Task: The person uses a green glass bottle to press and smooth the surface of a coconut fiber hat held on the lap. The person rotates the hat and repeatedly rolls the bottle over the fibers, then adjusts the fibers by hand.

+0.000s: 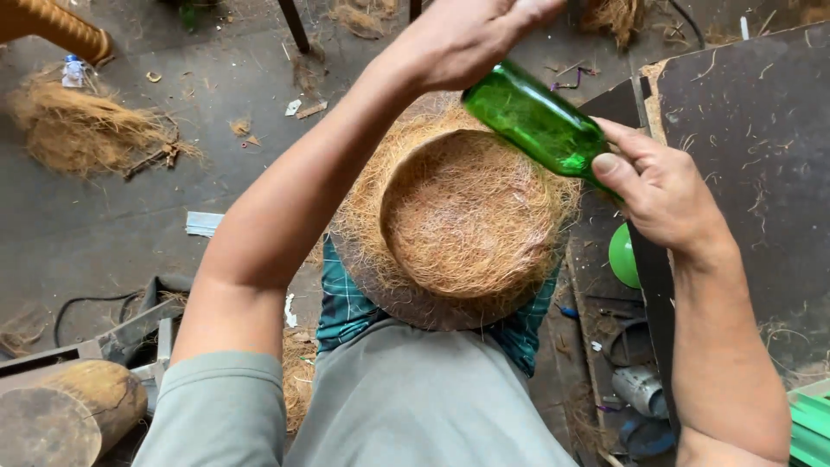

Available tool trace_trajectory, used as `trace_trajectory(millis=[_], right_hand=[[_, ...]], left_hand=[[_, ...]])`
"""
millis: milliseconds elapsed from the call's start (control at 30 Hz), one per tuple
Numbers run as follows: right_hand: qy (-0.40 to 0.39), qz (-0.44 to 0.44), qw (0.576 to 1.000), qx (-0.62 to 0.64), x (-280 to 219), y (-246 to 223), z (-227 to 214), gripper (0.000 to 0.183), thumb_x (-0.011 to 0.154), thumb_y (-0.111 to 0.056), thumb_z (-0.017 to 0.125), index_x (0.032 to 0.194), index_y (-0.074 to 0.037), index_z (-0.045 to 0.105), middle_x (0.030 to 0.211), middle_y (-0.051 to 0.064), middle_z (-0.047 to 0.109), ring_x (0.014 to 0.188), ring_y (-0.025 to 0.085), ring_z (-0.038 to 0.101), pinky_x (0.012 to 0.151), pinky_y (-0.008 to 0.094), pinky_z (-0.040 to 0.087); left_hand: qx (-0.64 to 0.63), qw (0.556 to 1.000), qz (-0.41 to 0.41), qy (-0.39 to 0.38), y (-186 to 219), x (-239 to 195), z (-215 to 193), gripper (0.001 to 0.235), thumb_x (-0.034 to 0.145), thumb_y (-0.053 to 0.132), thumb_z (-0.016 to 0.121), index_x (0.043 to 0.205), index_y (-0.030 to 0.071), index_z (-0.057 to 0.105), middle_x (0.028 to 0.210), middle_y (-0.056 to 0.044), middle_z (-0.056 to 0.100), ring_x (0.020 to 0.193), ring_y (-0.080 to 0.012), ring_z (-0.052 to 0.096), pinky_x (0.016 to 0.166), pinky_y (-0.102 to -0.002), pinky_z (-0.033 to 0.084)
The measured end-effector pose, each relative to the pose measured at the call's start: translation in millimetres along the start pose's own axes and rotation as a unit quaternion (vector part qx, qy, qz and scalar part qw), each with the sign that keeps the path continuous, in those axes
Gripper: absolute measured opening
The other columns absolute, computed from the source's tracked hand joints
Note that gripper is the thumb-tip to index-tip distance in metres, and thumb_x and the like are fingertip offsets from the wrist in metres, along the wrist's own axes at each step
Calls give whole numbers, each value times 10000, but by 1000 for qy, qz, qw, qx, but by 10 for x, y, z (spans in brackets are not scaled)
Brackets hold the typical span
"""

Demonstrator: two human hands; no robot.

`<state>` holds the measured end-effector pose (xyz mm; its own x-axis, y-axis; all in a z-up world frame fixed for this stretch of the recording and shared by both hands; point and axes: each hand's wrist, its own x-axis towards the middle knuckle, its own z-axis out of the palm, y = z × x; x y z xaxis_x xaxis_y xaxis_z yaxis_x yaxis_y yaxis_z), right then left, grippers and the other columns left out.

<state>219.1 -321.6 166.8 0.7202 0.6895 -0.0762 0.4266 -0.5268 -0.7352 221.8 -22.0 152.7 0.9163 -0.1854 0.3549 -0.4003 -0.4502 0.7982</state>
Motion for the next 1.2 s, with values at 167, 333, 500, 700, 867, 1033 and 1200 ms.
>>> trace_trajectory(millis=[167,333,500,700,867,1033,1200], right_hand=[[16,-32,982,-187,-138,-76,-7,629,964,-404,585,1501,-85,520,1197,259,687,894,325,675,775,464,536],[89,-207,913,-340,-304,88,83,593,1062,-414,623,1543,-79,532,903,132,610,683,243,536,632,417,491],[126,-254,876,-389,-329,166,168,550,1123,-394,690,1584,-179,481,1022,118,674,740,223,580,658,400,531],[150,-293,847,-418,-451,290,274,687,1151,-22,776,1615,-302,353,1102,152,693,675,223,528,587,392,511],[150,-296,846,-417,-605,237,375,698,1147,-14,739,1590,-368,332,1091,126,683,644,209,507,583,399,511],[189,-283,842,-418,-744,173,543,793,1068,79,712,1650,-100,204,1036,144,726,656,196,530,556,373,469],[237,-188,891,-338,-886,74,621,217,997,-86,734,1175,34,707,931,165,703,706,229,624,580,359,516]], left_hand=[[19,950,-189,-246,98,11,135,628,891,698,282,799,204,658,681,41,584,585,-104,521,572,-320,408],[64,991,12,-113,225,-396,136,588,1046,453,329,1254,-20,609,1152,-232,659,1006,-400,637,833,-494,461],[74,993,82,-37,321,-709,104,517,1071,375,369,1286,-56,558,1205,-245,611,1098,-398,602,947,-492,475],[88,990,112,-25,304,-1063,178,445,1106,330,434,1457,56,415,1429,-194,531,1373,-381,463,1217,-528,385],[127,983,131,-12,356,-1390,299,387,1122,187,510,1491,120,416,1538,-90,482,1454,-289,450,1290,-493,299],[127,981,132,-59,628,-1774,339,482,1099,329,509,1516,131,368,1607,-107,313,1530,-250,250,1324,-481,141],[-104,986,128,7,1031,-1925,108,459,976,385,577,1274,36,591,1312,-168,635,1262,-316,606,1168,-510,385]])
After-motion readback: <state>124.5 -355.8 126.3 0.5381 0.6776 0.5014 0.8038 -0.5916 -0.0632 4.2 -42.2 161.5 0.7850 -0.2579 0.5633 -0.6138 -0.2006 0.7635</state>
